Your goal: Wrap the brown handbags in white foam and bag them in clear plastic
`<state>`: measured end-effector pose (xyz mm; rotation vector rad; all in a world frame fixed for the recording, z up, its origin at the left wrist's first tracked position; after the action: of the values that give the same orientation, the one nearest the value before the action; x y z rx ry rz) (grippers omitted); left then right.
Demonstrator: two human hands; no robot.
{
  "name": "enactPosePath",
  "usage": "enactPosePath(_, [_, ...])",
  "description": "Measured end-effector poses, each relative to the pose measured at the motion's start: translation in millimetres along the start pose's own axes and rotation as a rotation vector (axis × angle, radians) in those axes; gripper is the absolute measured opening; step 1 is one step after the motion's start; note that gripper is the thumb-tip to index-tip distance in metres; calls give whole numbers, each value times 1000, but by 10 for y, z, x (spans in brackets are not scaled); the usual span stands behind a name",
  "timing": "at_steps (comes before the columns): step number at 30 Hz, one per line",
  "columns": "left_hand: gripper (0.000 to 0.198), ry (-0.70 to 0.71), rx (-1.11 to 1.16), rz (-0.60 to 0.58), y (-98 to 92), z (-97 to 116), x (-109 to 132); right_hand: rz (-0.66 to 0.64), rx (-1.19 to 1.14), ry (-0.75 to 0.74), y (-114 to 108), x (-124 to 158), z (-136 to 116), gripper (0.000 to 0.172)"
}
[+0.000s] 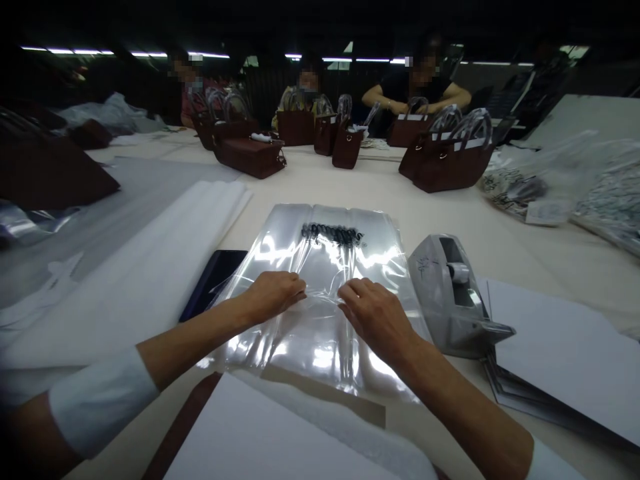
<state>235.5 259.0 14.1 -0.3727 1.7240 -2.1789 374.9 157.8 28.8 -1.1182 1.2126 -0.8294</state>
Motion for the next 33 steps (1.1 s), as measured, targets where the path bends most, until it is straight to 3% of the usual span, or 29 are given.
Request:
enactPosePath(1, [18,-15,-17,18,-28,17,-29,54,76,-114,-16,-23,-81,17])
enactPosePath(3, [18,-42,-43,50,-95,55,-96,21,162,-307,22,-68,-215,23])
enactPosePath(6, [19,-113,-84,110,-237,62,-187,-125,281,-284,111,-129,-264,22])
enactPosePath(8, [23,-176,-108,156,-353,33,-229,-57,321,-283,89,-149,-297,23])
enactPosePath(11, [28,-219,-128,191,-507,19,-260,133,284,-410,24,-160,-392,29])
enactPosePath(12, [29,-212,-131,190,-543,31,-262,130,279,-380,32,-175,-395,32])
enactPosePath(14, [31,-178,-137,184,-591,73,-254,-28,282,-175,103,-211,-333,37])
enactPosePath(17, [31,-98,-157,173,-608,139,-218,-277,253,16,197,-210,-229,20])
enactPosePath(22, [27,91,-183,119,-563,275,-169,-158,57,28,134,-314,-172,31])
enactPosePath(24, [20,210,-220,127,-608,354,-149,-207,-30,61,194,-405,-148,32])
enactPosePath(26, [18,342,-271,197,-741,411,-112,-282,-44,86,287,-492,-123,36])
enactPosePath(28, [22,385,-323,332,-954,396,-62,-340,-21,142,350,-555,-81,58])
enactPosePath(30, [30,332,-370,468,-1182,319,-11,-437,-9,190,354,-590,-31,73])
enactPosePath(33, [35,258,-443,590,-1394,217,48,-613,-55,154,220,-631,28,67])
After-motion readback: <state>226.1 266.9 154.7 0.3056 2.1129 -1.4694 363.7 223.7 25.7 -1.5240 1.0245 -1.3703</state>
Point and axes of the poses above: each hand's wrist, its own x-axis away from the middle knuckle, its own y-axis out of the palm, z = x × y, the point moved 3 cm from there along -x, towards the middle knuckle, and after that the axes turned 8 degrees about x, right-handed, at the moved point
